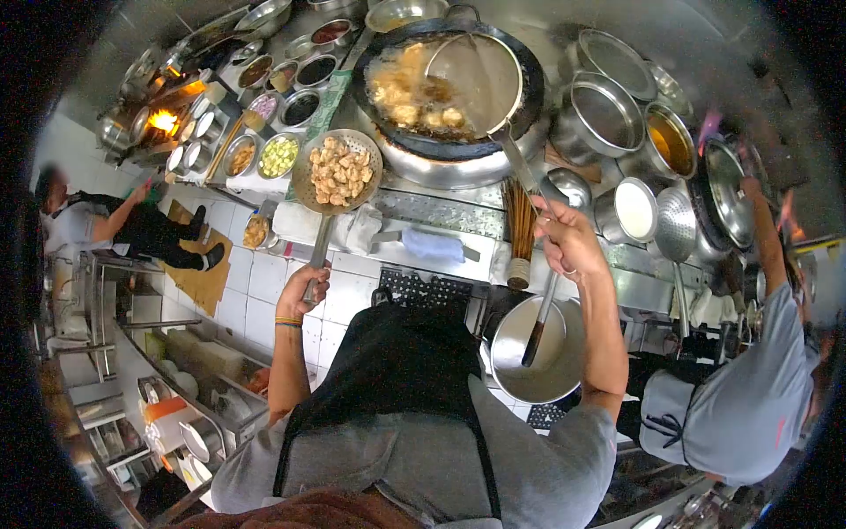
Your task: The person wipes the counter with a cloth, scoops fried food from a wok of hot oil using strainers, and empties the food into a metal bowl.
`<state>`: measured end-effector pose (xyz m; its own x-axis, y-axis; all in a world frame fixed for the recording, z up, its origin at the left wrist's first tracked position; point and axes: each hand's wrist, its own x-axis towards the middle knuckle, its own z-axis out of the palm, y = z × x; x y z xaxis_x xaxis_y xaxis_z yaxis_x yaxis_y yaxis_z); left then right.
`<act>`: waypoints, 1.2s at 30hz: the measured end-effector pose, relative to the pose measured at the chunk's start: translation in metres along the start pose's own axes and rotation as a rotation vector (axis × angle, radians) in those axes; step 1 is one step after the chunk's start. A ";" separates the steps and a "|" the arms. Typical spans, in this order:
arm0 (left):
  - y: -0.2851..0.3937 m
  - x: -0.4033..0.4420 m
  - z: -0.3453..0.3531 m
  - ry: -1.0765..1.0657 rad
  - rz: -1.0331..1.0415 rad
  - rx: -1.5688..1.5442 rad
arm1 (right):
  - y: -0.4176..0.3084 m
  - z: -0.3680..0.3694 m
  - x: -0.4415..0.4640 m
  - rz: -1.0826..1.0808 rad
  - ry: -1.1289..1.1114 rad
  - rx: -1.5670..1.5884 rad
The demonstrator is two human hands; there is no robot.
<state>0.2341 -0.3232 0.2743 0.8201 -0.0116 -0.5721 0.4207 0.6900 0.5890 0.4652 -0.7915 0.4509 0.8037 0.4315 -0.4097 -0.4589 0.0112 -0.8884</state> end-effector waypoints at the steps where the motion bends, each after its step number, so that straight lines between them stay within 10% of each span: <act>1: 0.000 0.000 0.001 0.017 -0.006 0.002 | -0.001 -0.002 0.002 0.023 -0.014 0.061; 8: -0.001 0.000 0.004 0.017 -0.013 -0.023 | 0.005 -0.029 0.009 0.082 -0.091 0.316; 26: 0.018 0.002 -0.029 -0.097 -0.042 -0.036 | 0.011 -0.104 0.031 -0.055 -0.012 -0.572; 36: 0.020 -0.003 -0.023 -0.113 -0.040 -0.053 | 0.009 0.066 0.013 0.089 0.018 0.154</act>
<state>0.2309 -0.2927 0.2742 0.8427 -0.1199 -0.5249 0.4359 0.7243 0.5342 0.4462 -0.7261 0.4514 0.7630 0.4209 -0.4906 -0.5805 0.1122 -0.8065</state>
